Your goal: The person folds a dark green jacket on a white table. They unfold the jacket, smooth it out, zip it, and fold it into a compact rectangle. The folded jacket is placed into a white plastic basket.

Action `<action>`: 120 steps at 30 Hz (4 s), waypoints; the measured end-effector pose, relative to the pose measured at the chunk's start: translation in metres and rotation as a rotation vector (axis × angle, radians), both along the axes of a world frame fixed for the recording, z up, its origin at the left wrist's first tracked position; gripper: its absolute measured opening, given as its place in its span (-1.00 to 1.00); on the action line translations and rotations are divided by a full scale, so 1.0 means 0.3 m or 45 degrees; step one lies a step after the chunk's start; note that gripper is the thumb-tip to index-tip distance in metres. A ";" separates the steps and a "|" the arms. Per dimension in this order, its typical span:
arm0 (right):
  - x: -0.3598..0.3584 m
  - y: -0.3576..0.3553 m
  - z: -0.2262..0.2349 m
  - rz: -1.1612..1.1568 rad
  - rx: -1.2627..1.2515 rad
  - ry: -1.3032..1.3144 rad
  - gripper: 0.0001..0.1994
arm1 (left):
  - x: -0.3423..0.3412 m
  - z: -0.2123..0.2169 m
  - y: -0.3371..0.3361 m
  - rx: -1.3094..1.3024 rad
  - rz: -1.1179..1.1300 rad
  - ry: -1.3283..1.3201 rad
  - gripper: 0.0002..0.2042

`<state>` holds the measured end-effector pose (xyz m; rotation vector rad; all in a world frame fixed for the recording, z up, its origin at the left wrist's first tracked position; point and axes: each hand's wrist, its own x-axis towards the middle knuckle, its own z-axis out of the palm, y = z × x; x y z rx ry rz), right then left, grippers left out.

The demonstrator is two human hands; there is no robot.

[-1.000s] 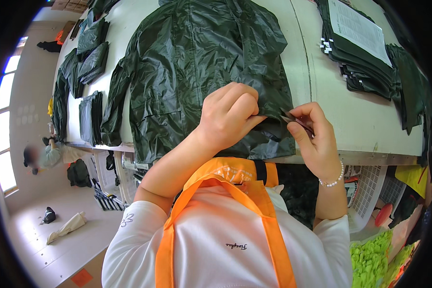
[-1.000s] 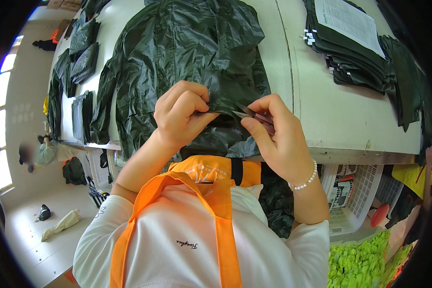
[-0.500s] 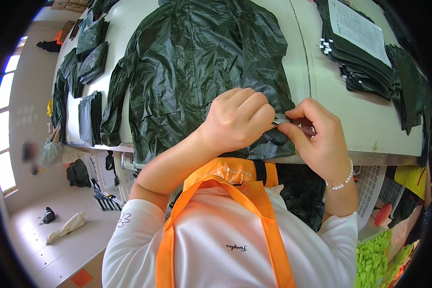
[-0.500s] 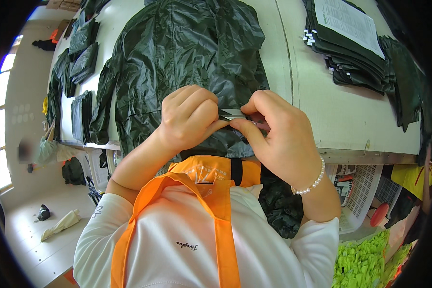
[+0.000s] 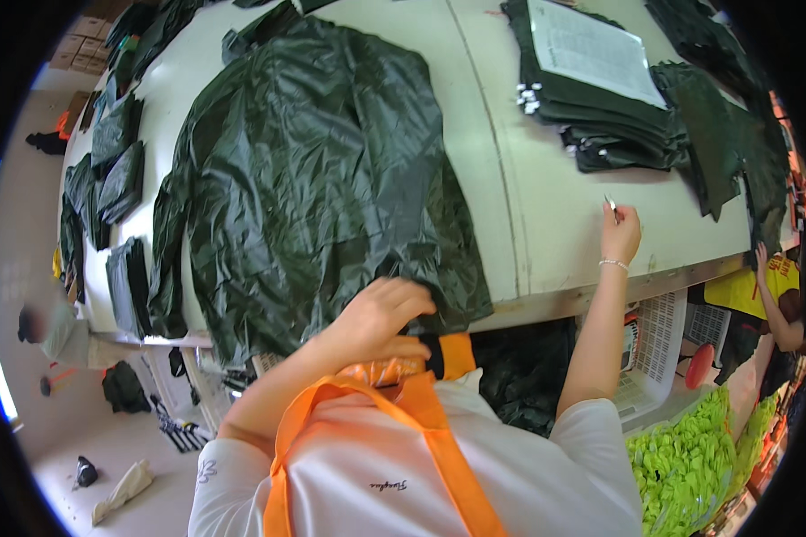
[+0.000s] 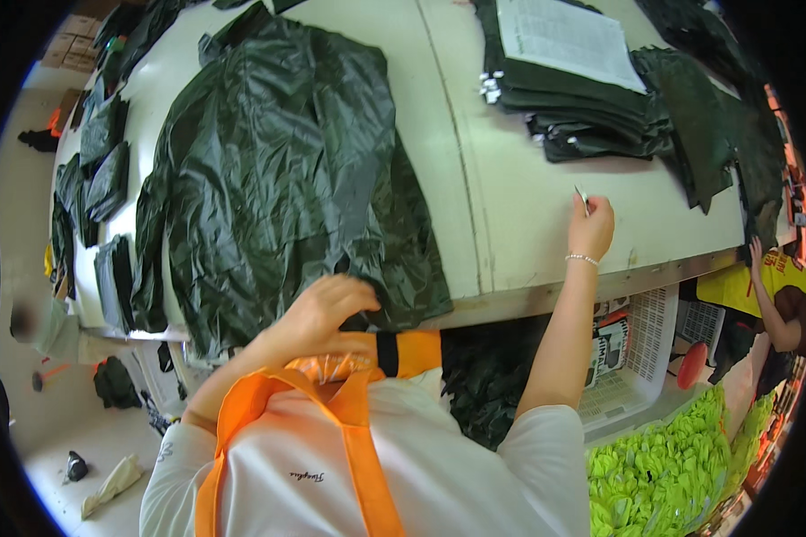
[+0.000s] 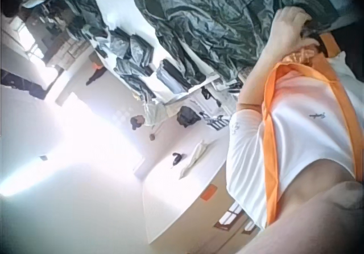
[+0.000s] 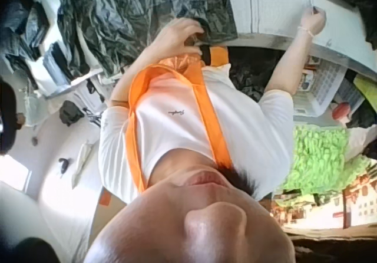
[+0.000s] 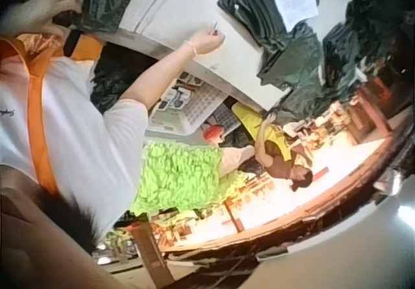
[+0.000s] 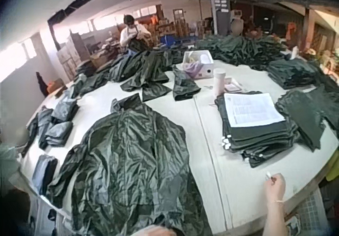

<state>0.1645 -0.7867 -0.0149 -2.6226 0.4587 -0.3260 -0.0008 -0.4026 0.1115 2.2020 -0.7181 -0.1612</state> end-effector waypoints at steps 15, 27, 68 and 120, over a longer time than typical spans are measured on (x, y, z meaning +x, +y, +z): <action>-0.027 1.189 0.172 1.224 0.928 0.285 -0.51 | 0.471 -0.191 0.498 -0.252 1.439 0.384 -0.15; -0.196 1.215 -0.067 0.709 1.705 0.281 -0.69 | -0.189 0.637 0.549 -0.669 0.933 0.154 -0.68; 0.012 2.378 0.526 1.831 1.141 -0.431 -0.55 | -1.325 0.137 1.195 -0.414 1.695 0.434 -0.60; 0.614 1.192 -0.051 0.540 -0.682 -0.039 -0.24 | 0.151 -0.382 2.094 0.846 1.597 -0.347 -0.47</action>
